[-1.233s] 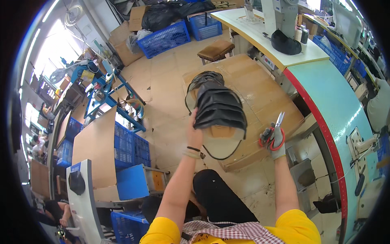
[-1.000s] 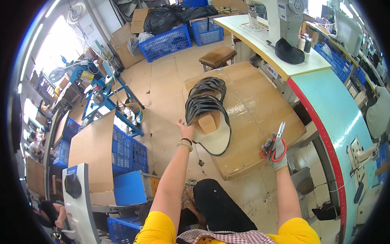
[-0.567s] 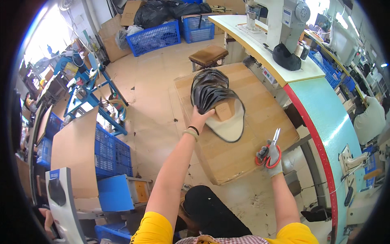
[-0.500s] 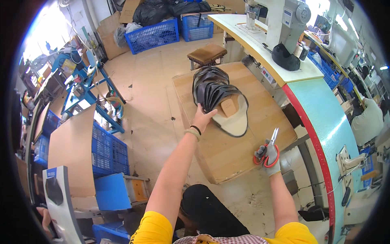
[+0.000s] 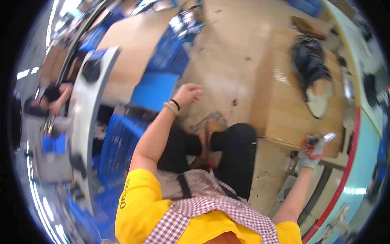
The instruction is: Trimming the excess edges of a shoe insole or outsole using scissors.
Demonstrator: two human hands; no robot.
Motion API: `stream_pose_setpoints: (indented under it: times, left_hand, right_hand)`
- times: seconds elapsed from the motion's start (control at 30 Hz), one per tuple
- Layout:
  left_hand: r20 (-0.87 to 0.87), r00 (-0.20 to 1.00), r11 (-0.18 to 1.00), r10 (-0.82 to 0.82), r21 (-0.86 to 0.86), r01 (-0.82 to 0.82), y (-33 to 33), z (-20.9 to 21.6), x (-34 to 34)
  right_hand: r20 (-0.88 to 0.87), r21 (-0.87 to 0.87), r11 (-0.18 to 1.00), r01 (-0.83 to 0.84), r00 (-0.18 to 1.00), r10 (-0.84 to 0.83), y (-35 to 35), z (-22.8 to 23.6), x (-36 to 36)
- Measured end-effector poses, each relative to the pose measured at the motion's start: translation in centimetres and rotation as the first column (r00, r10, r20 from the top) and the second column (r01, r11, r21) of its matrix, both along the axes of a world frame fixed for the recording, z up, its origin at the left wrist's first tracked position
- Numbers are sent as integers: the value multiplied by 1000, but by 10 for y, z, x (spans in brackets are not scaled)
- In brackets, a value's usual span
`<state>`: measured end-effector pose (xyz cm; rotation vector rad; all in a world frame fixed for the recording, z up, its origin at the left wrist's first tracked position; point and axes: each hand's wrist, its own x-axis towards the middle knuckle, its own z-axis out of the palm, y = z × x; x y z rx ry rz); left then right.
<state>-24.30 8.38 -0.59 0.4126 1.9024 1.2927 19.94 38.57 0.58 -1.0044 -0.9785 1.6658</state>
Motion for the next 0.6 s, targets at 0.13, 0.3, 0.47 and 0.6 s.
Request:
stream_pose_setpoints:
  times: [0.13,0.3,0.47,0.6]
  left_hand:
    - [25,802,769,597,265,-581,-185,45,-6]
    - [-535,393,385,748,-133,-913,-465,-40,69]
    - [-121,790,346,601,-852,-394,-515,-126,158]
    - [-417,864,494,282,-709,-504,-465,-156,135]
  right_hand:
    - [142,25,1000,-13,990,10,16,-14,27]
    - [271,122,993,2,962,-36,29,-37,12]
    - [581,302,953,-18,796,-169,-35,-2,-39]
    - [645,555,572,-604,747,161,-96,-7,-79]
